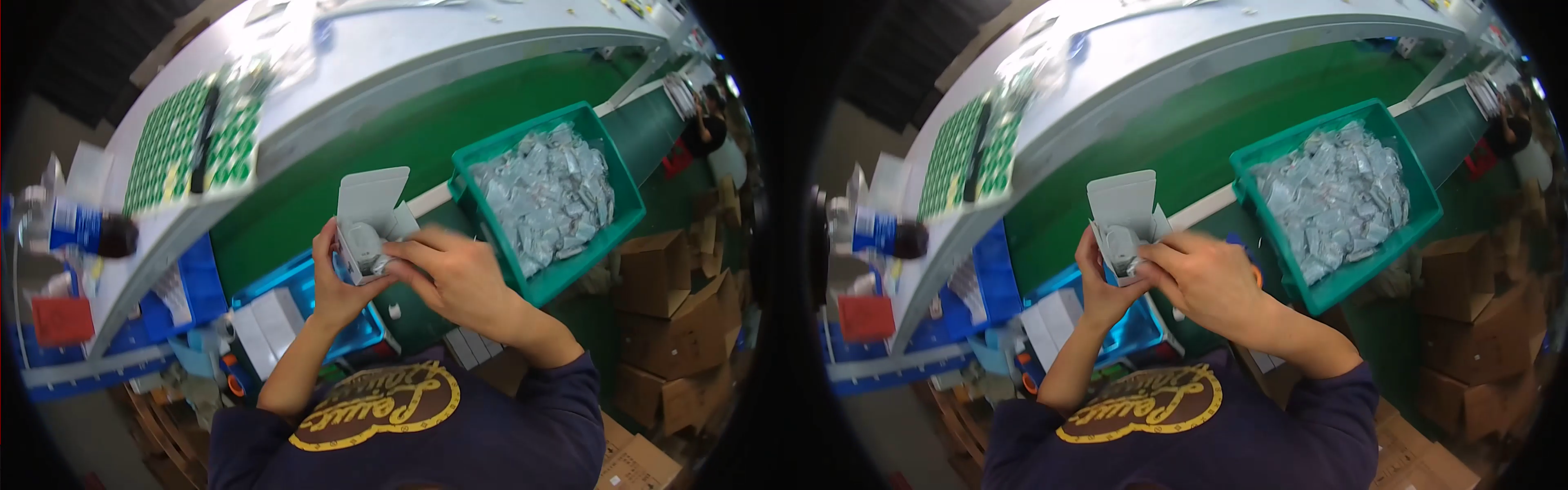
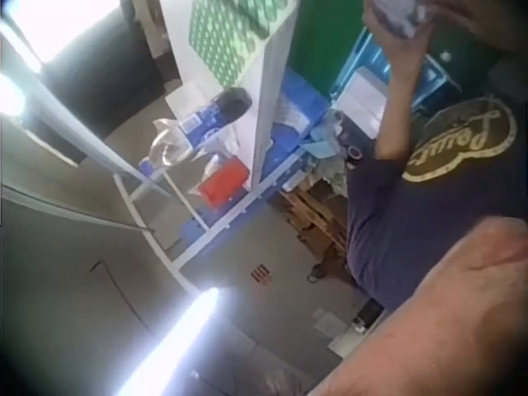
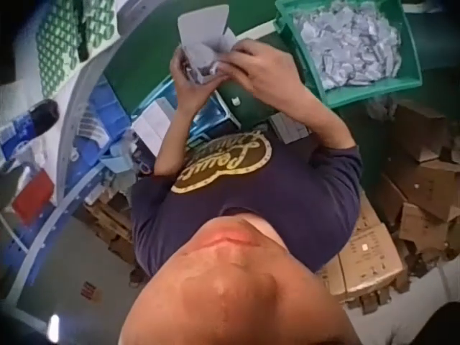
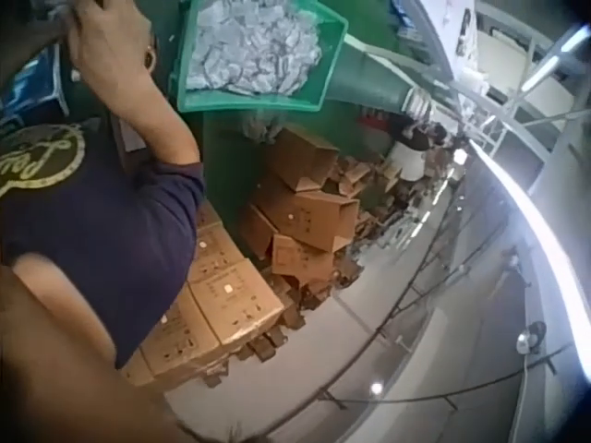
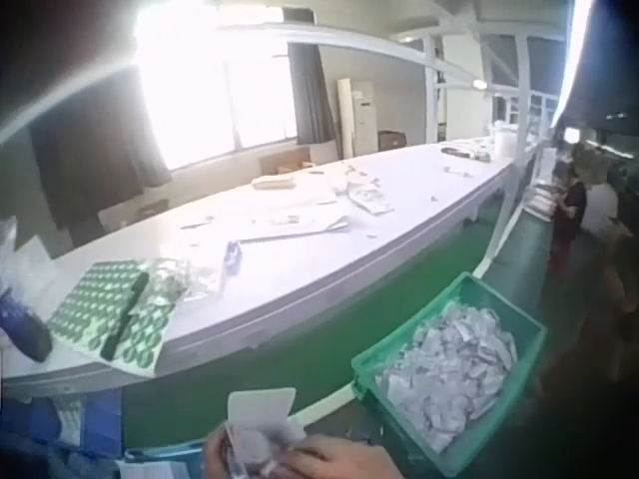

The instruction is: Weighing and packing items into cardboard boxes and sealing them with tape.

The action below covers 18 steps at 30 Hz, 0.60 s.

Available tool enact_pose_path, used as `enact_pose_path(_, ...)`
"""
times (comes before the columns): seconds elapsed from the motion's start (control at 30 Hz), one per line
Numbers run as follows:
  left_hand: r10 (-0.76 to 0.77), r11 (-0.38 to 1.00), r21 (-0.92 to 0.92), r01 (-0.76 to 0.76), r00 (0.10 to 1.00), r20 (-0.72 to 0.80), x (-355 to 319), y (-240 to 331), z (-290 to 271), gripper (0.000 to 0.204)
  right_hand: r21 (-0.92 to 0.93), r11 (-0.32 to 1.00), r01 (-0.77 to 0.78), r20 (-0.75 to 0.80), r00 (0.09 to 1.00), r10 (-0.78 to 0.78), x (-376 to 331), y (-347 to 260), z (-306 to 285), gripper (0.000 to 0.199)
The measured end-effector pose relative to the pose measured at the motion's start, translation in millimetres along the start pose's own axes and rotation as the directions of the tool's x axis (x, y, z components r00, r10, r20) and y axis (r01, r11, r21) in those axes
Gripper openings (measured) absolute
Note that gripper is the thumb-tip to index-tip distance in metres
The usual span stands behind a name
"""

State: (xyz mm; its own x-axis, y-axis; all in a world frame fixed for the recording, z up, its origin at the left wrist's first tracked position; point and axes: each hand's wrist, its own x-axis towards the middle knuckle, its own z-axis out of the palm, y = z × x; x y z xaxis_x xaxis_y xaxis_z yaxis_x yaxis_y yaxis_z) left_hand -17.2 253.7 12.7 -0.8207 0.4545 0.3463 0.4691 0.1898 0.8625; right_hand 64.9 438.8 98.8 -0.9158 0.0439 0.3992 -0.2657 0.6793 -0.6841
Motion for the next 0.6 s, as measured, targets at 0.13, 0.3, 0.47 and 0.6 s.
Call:
enact_pose_path(0.13, 0.139, 0.985, 0.111, -0.129, 0.986, -0.094, -65.8, 19.7, -46.7, 0.112, -0.238, 0.968, 0.08, 0.181, 0.983, -0.037, -10.6, -61.2, 8.9, 0.015)
enact_pose_path(0.3, 0.189, 0.974, 0.136, -0.182, 0.981, -0.037, -121.6, 23.2, -110.3, 0.117, -0.31, 0.934, 0.18, 0.296, 0.951, -0.085, -30.1, -121.8, 50.1, 0.029)
enact_pose_path(0.47, -0.085, 0.906, -0.416, 0.075, 0.996, -0.005, -184.5, 38.0, -139.9, 0.141, 0.336, 0.939, 0.073, 0.092, 0.99, -0.11, -58.7, -147.5, 67.6, 0.079)
enact_pose_path(0.6, -0.027, 0.899, -0.435, 0.052, 0.998, 0.064, -203.7, 48.5, -154.2, 0.12, 0.815, 0.48, -0.324, 0.308, 0.945, 0.114, -117.8, -153.5, 113.3, 0.071)
